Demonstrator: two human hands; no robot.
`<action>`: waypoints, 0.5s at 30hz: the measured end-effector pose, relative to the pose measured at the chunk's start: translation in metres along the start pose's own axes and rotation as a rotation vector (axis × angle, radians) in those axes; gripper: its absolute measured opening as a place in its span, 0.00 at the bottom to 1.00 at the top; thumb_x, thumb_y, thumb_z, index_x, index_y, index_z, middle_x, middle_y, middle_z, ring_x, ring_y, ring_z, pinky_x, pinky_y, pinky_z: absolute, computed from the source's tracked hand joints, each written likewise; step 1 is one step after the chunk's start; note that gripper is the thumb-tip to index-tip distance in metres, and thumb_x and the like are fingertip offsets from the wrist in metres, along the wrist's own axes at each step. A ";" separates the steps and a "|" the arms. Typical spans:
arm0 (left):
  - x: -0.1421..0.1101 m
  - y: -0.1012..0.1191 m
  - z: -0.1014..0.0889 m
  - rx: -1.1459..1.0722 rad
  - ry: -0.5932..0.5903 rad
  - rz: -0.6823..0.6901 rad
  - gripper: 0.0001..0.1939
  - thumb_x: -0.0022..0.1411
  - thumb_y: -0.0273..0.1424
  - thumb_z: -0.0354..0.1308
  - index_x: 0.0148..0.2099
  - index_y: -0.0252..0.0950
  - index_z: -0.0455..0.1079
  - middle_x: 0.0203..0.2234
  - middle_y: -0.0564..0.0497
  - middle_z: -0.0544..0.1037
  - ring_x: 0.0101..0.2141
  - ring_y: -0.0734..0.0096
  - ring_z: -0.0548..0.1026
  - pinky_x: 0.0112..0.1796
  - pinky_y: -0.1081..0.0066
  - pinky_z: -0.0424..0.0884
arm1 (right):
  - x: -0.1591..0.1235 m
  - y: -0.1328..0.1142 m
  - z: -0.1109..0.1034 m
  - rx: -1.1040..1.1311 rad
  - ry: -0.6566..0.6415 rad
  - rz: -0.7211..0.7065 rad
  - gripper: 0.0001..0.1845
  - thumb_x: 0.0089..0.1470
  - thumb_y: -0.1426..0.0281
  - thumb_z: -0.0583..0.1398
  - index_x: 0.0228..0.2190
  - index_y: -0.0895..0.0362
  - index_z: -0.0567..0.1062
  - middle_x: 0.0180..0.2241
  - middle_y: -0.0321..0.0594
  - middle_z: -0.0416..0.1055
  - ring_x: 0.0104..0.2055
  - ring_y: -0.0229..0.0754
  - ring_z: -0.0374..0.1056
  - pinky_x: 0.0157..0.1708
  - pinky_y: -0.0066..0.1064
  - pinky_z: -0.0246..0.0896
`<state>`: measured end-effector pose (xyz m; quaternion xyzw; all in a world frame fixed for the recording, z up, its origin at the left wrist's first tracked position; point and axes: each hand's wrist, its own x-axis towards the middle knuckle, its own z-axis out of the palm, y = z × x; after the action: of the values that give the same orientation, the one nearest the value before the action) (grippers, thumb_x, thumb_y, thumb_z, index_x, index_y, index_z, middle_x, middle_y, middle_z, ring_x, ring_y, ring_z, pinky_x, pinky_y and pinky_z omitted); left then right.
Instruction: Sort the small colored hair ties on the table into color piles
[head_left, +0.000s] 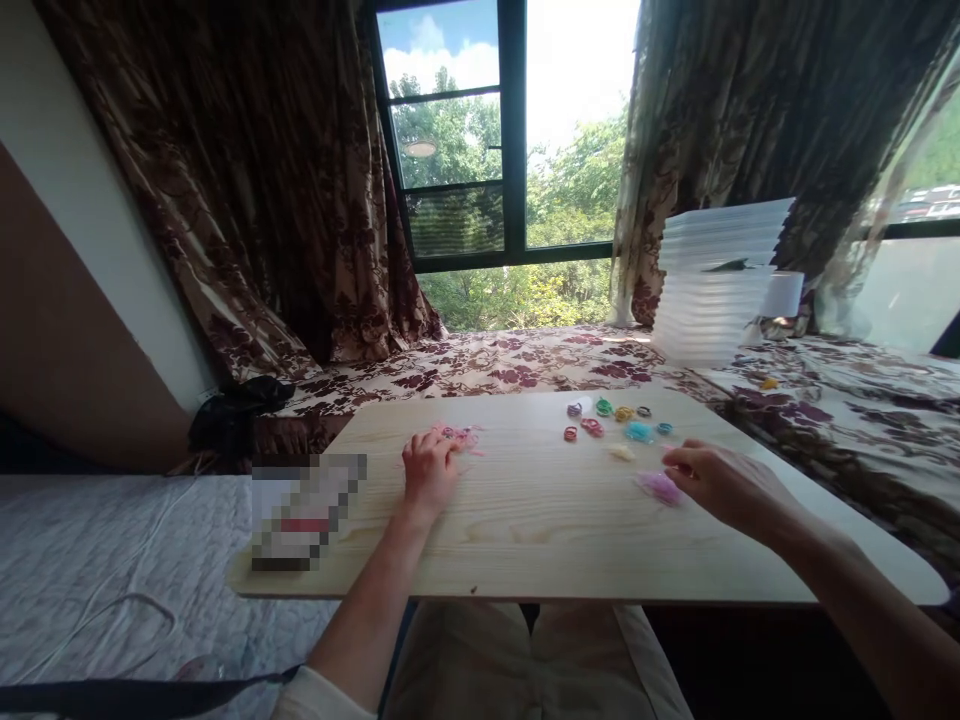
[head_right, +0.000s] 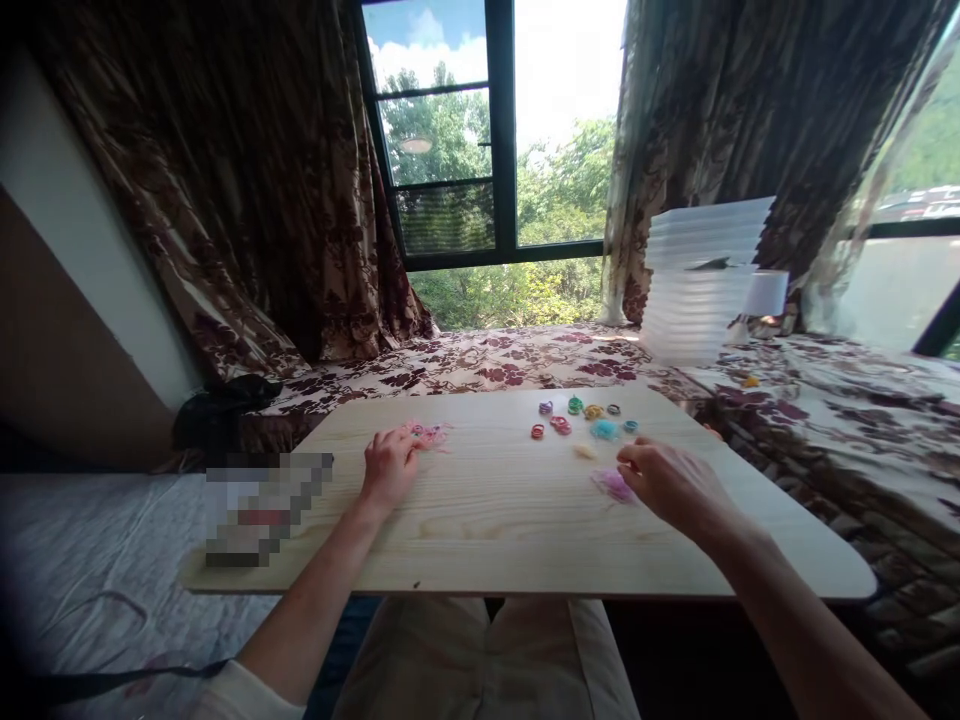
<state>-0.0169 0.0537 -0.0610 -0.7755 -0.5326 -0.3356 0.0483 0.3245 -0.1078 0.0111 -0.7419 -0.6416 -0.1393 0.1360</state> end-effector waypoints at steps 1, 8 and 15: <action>0.000 0.001 -0.001 0.002 0.001 0.004 0.14 0.57 0.22 0.53 0.37 0.43 0.77 0.39 0.49 0.78 0.47 0.59 0.68 0.49 0.58 0.63 | 0.002 -0.007 0.000 0.032 -0.006 -0.008 0.10 0.52 0.68 0.56 0.28 0.51 0.79 0.32 0.38 0.76 0.27 0.39 0.69 0.23 0.28 0.51; -0.003 0.004 -0.007 0.033 -0.030 0.040 0.10 0.57 0.26 0.54 0.35 0.41 0.77 0.36 0.48 0.79 0.48 0.59 0.67 0.54 0.55 0.57 | 0.023 -0.103 0.025 0.332 -0.195 -0.228 0.13 0.53 0.68 0.54 0.32 0.55 0.80 0.31 0.41 0.77 0.29 0.38 0.69 0.28 0.26 0.55; -0.002 0.000 -0.007 0.028 -0.073 0.020 0.09 0.56 0.27 0.54 0.31 0.41 0.76 0.34 0.49 0.79 0.47 0.59 0.67 0.54 0.54 0.55 | 0.056 -0.158 0.074 0.529 -0.159 -0.153 0.14 0.55 0.70 0.53 0.32 0.55 0.79 0.35 0.40 0.78 0.36 0.39 0.70 0.35 0.26 0.57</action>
<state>-0.0206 0.0493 -0.0565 -0.7917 -0.5310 -0.2990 0.0428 0.1783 -0.0067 -0.0319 -0.6386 -0.7184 0.0818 0.2634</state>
